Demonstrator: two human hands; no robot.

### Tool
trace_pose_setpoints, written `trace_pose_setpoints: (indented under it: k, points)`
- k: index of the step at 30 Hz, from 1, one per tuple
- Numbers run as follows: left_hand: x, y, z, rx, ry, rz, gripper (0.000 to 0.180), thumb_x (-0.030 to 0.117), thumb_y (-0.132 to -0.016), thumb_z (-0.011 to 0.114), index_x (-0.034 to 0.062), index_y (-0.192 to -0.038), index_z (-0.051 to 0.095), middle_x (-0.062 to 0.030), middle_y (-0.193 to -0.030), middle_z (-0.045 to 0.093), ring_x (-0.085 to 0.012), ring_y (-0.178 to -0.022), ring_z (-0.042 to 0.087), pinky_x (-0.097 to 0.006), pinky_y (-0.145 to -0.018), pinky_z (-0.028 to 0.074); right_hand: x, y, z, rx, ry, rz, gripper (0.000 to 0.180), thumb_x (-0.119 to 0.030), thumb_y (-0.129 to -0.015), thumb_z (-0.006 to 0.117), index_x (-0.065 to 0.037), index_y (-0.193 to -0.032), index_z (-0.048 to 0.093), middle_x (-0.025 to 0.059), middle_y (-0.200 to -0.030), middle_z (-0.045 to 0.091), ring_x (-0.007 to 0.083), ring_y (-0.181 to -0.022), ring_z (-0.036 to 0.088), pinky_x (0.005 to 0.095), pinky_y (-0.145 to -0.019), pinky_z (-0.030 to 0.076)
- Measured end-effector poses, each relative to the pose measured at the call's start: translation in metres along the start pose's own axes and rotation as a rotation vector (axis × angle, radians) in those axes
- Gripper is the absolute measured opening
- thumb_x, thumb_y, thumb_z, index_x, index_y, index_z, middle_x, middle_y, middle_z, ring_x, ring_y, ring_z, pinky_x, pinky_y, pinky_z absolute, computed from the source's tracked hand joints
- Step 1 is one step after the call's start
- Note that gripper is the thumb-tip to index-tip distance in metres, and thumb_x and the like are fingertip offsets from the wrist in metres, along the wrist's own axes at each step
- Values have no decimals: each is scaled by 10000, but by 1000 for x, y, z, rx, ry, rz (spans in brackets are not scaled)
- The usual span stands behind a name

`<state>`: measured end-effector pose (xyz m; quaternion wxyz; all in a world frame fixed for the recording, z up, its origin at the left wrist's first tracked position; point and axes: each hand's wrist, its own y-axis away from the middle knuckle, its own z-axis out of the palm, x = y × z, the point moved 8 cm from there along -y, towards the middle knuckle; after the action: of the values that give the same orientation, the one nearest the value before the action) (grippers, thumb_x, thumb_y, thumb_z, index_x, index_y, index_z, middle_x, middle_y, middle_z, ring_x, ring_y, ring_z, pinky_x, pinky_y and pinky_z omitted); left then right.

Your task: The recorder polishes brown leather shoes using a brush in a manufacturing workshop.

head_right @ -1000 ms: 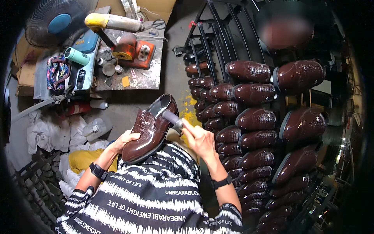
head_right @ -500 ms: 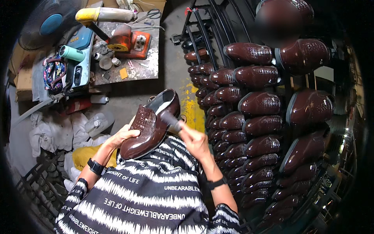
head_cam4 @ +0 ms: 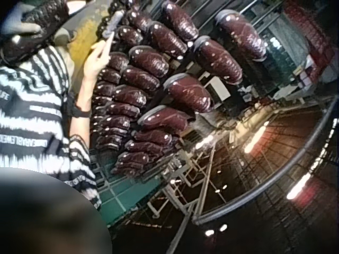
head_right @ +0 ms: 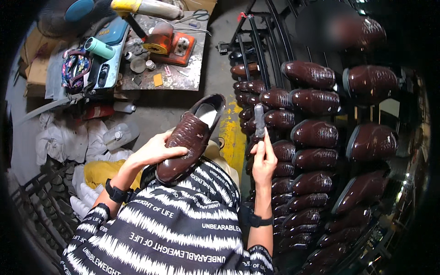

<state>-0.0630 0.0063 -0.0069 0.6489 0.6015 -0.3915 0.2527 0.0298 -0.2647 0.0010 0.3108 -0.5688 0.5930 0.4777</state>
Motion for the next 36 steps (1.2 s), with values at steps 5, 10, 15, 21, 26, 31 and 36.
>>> trace_pose_setpoints:
  k: [5, 10, 15, 21, 26, 31, 36]
  points:
    - [32, 10, -2, 231, -400, -75, 995, 426, -633, 714, -65, -1336, 208, -269, -1023, 569, -385, -967, 568, -397, -875, 435, -77, 11, 20, -151, 180, -280, 351, -38, -856, 558, -16, -1206, 537, 63, -817, 604, 104, -679, 521, 230, -651, 441]
    - [42, 11, 14, 171, -389, -54, 1032, 363, -643, 729, -64, -1362, 124, -289, -1032, 544, -400, -996, 541, -405, -909, 415, -120, 15, 33, -295, 321, -433, 337, -25, -813, 613, -2, -1148, 577, 74, -727, 559, 116, -603, 468, 232, -581, 411]
    - [19, -8, -1, 186, -281, 49, 785, 356, -650, 721, -30, -1260, 414, -220, -1057, 572, -346, -1007, 555, -363, -901, 414, -109, 11, 25, -235, 346, -411, 341, -15, -818, 604, -5, -1157, 571, 65, -727, 560, 108, -600, 466, 228, -572, 407]
    - [-49, -24, 8, -38, 601, -73, 505, 213, -812, 627, -15, -1229, 458, -89, -1144, 548, -146, -1019, 517, -280, -912, 401, -40, 10, 27, -198, 203, -129, 332, -34, -838, 581, -23, -1169, 569, 103, -847, 627, 124, -691, 539, 247, -660, 445]
    - [-71, -28, 19, -91, 871, -75, 599, 229, -821, 598, -15, -1305, 341, -104, -1241, 468, -161, -1108, 469, -294, -955, 375, -12, 17, 40, -262, 141, -137, 303, -49, -834, 583, -14, -1135, 590, 135, -906, 649, 168, -768, 621, 247, -688, 466]
    - [-76, -29, 28, -156, 927, -93, 519, 223, -830, 606, 15, -1262, 408, -99, -1162, 531, -168, -1019, 532, -292, -896, 425, -7, 14, 55, -262, 281, -207, 319, -68, -815, 606, -61, -1133, 603, 129, -705, 582, 178, -583, 561, 277, -549, 439]
    - [-71, -25, 26, -152, 883, -107, 689, 206, -795, 618, -5, -1342, 255, -121, -1279, 418, -192, -1161, 433, -323, -1007, 332, 18, 31, 75, -660, 181, 72, 337, -26, -815, 595, 3, -1150, 571, 143, -1030, 640, 157, -942, 595, 248, -842, 444]
